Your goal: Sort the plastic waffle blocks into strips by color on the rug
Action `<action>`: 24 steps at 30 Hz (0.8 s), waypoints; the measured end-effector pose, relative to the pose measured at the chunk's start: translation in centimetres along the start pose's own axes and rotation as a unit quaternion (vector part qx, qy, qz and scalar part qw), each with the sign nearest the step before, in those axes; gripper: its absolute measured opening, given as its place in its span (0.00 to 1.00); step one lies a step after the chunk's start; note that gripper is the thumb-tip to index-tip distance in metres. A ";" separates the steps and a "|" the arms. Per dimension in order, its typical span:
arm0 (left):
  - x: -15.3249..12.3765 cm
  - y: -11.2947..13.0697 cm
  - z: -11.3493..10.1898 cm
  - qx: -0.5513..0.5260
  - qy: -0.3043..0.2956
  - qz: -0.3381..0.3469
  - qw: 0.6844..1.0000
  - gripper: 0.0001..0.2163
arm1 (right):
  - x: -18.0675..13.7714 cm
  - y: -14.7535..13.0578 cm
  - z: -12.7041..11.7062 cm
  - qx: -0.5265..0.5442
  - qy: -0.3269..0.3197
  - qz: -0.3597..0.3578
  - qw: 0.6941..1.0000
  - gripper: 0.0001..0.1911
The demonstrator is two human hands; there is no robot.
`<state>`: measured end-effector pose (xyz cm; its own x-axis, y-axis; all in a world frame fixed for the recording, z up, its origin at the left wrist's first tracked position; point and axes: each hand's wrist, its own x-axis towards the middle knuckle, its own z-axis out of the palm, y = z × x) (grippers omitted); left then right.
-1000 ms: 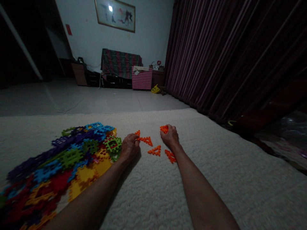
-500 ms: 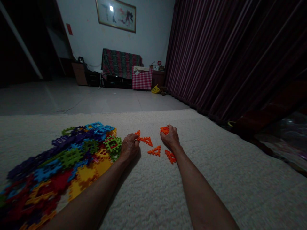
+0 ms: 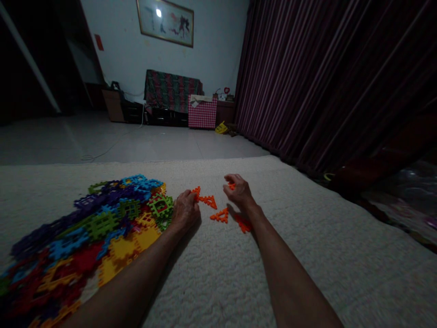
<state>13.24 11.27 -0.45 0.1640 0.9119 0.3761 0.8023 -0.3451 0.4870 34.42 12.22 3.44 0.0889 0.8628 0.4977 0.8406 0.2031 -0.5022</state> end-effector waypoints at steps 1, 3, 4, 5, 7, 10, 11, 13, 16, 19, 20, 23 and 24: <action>0.0 0.0 -0.1 0.004 -0.007 -0.001 1.000 0.14 | -0.1 -0.6 0.2 0.015 -0.044 -0.016 0.999 0.16; 0.0 0.0 -0.1 0.006 -0.011 -0.006 1.000 0.14 | -0.5 -1.8 0.6 0.033 -0.136 -0.028 0.990 0.16; 0.0 0.0 -0.1 0.005 -0.011 -0.007 1.000 0.15 | -0.7 -2.3 0.9 0.030 -0.173 -0.026 0.984 0.17; 0.0 -0.1 -0.1 0.004 -0.011 -0.006 1.000 0.15 | -0.9 -2.9 1.0 0.019 -0.200 -0.023 0.979 0.17; 0.0 -0.1 -0.1 0.003 -0.011 -0.005 1.000 0.17 | -1.1 -3.9 1.2 -0.026 -0.224 -0.025 0.974 0.11; 0.0 -0.1 -0.1 0.003 -0.012 -0.004 1.000 0.17 | -1.3 -5.0 1.2 -0.077 -0.245 -0.025 0.966 0.07; 0.0 -0.1 -0.1 0.004 -0.011 -0.004 1.000 0.17 | -1.4 -5.2 1.2 -0.083 -0.245 -0.016 0.966 0.07; 0.0 -0.1 -0.1 0.006 -0.009 -0.002 1.000 0.17 | -1.4 -5.4 1.3 -0.078 -0.225 0.005 0.971 0.07; 0.0 -0.1 0.0 0.005 -0.005 -0.001 1.000 0.15 | -1.2 -5.0 1.9 -0.047 -0.179 0.037 0.982 0.11; -0.1 -0.1 0.1 -0.006 0.008 0.005 1.000 0.16 | -0.8 -4.4 2.7 -0.030 -0.127 0.071 0.989 0.07; -0.1 -0.1 0.1 -0.011 0.013 0.008 1.000 0.16 | -0.7 -4.2 3.0 -0.026 -0.106 0.079 0.991 0.07; -0.4 0.1 0.0 -0.027 0.019 0.022 0.999 0.16 | -0.4 -3.9 3.6 0.015 -0.068 0.104 0.992 0.09; -0.5 0.1 0.0 -0.032 0.017 0.030 0.999 0.16 | -0.4 -3.9 3.8 0.033 -0.067 0.119 0.990 0.09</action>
<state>13.26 10.78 -0.54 0.1905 0.8817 0.4316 0.7536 -0.4131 0.5114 29.08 12.83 2.53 0.2053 0.9425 0.2636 0.7669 0.0124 -0.6416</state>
